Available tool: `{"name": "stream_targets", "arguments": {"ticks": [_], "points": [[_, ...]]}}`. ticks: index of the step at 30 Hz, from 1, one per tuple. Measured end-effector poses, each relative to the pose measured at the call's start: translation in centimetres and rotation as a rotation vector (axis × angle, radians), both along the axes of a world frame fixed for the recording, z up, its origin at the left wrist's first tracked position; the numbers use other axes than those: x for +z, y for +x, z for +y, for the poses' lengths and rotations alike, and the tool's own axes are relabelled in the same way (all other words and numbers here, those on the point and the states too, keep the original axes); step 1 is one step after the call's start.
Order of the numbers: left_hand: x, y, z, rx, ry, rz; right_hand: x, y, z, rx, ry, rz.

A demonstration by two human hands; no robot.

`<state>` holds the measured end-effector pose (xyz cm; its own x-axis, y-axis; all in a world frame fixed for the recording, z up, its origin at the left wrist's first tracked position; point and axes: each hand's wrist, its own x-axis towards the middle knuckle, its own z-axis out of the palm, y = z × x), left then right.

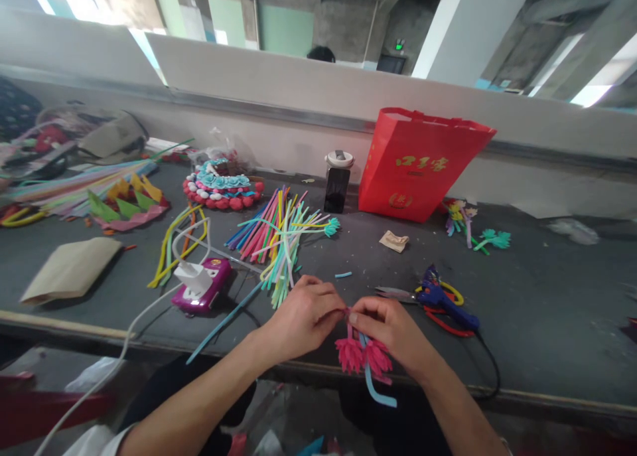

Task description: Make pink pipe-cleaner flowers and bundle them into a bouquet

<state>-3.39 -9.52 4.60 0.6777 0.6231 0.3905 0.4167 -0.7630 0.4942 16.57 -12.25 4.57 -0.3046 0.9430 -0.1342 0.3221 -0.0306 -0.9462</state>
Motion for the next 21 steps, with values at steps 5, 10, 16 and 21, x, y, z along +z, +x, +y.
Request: {"name": "stream_targets", "arguments": {"ticks": [5, 10, 16, 21], "points": [[0.38, -0.05, -0.17, -0.044, -0.111, -0.024, 0.3, 0.11, -0.3, 0.041, 0.131, -0.147], [0.76, -0.31, 0.16, -0.025, -0.57, -0.168, 0.86, 0.26, -0.44, 0.113, 0.171, -0.181], [0.69, -0.83, 0.52, -0.037, -1.007, -0.116, 0.88, 0.1, -0.84, 0.18, 0.21, -0.251], [0.43, -0.97, 0.5, -0.077, -1.366, -0.311, 0.93, 0.21, -0.92, 0.196, 0.29, -0.285]]}}
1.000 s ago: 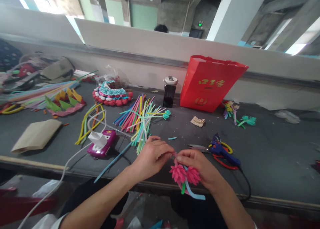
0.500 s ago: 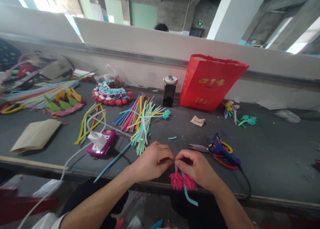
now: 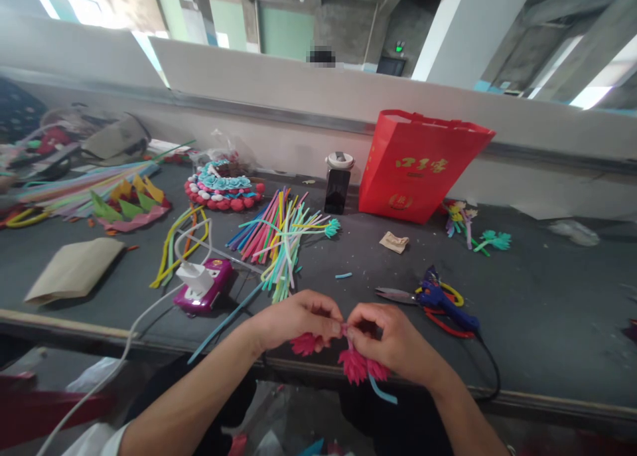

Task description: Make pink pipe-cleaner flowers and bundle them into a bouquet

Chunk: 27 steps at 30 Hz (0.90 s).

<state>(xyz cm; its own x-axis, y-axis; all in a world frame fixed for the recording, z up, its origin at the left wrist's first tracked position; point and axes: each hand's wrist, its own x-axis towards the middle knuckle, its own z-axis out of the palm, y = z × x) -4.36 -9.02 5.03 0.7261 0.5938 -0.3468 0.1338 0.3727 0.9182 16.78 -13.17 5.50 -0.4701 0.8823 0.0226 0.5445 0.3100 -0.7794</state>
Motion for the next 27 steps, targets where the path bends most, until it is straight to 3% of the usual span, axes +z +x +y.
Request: {"name": "stream_targets", "arguments": {"ticks": [7, 15, 20, 27], "points": [[0.0, -0.2, 0.5, 0.07, -0.189, -0.128, -0.7, 0.0, 0.3, -0.024, 0.421, -0.056], [0.0, -0.1, 0.4, 0.102, -0.083, -0.04, -1.1, 0.5, 0.4, 0.127, 0.674, -0.078], [-0.3, 0.5, 0.0, 0.139, 0.079, 0.036, -1.6, -0.2, 0.3, 0.051, 0.595, -0.056], [0.4, 0.9, -0.9, 0.177, 0.838, 0.162, -1.2, -1.5, 0.0, -0.264, 0.153, 0.143]]}}
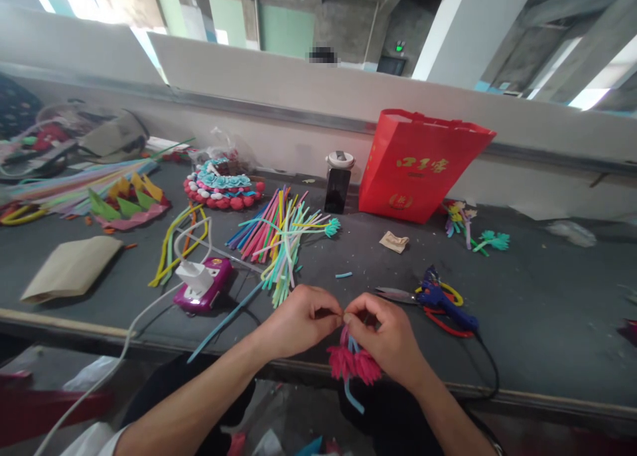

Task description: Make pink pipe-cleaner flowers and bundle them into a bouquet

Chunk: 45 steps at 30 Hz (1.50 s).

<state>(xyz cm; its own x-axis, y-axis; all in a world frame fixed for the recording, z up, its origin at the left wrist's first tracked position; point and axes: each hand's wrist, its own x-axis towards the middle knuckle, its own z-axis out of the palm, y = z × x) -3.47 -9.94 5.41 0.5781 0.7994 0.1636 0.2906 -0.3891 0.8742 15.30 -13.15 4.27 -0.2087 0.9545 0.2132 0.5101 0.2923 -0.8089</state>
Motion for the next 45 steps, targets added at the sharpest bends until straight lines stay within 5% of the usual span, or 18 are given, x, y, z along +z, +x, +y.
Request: {"name": "stream_targets", "arguments": {"ticks": [8, 14, 22, 29, 34, 45], "points": [[-0.1, 0.0, -0.4, -0.02, 0.189, 0.035, 0.3, 0.4, 0.8, 0.058, -0.539, 0.433], [-0.2, 0.0, 0.2, -0.027, 0.186, 0.062, -0.1, 0.4, 0.7, 0.046, -0.581, 0.538], [-0.2, 0.0, -0.1, -0.053, 0.257, 0.063, 0.2, 0.1, 0.7, 0.001, -0.488, 0.371], [0.2, -0.2, -0.6, -0.072, 0.533, 0.151, -0.8, 0.2, 0.7, 0.073, -0.726, 0.622], [-0.4, -0.3, -0.6, -0.033, 0.589, 0.165, -0.6, -0.3, 0.9, 0.104, -0.866, 0.843], [-1.5, -0.3, 0.2, 0.095, 0.605, 0.119, -0.4, 0.1, 1.0, 0.032, -0.728, 0.755]]}}
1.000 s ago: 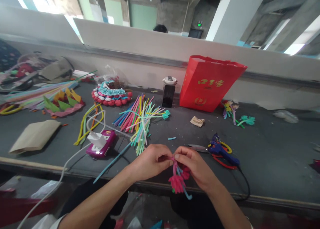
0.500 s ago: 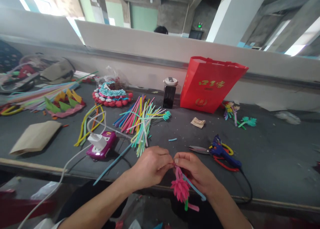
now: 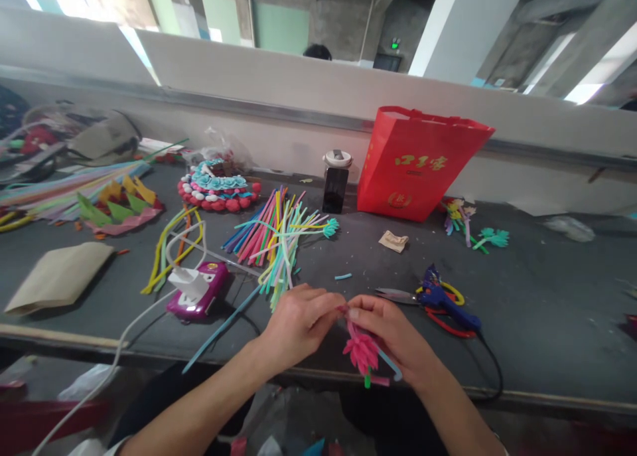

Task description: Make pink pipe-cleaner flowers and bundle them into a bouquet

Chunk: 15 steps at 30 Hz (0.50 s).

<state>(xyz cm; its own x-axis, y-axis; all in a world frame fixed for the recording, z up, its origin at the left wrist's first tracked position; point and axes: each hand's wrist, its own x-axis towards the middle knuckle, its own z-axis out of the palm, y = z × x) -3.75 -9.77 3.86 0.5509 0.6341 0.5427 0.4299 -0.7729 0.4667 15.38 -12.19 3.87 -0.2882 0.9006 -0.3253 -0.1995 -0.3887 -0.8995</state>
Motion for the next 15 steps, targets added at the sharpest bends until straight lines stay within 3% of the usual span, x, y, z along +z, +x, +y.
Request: {"name": "stream_targets", "arguments": {"ticks": [4, 9, 15], "points": [[-0.05, -0.14, 0.16, 0.052, 0.044, 0.002, 0.48, 0.04, -0.02, 0.016, 0.048, -0.105], [-0.17, -0.19, 0.28, 0.018, 0.088, 0.057, 0.5, -0.05, -0.03, 0.009, 0.098, -0.11], [-0.17, 0.02, 0.44, -0.007, -0.004, 0.008, 0.28, 0.09, 0.02, -0.022, 0.255, -0.225]]}}
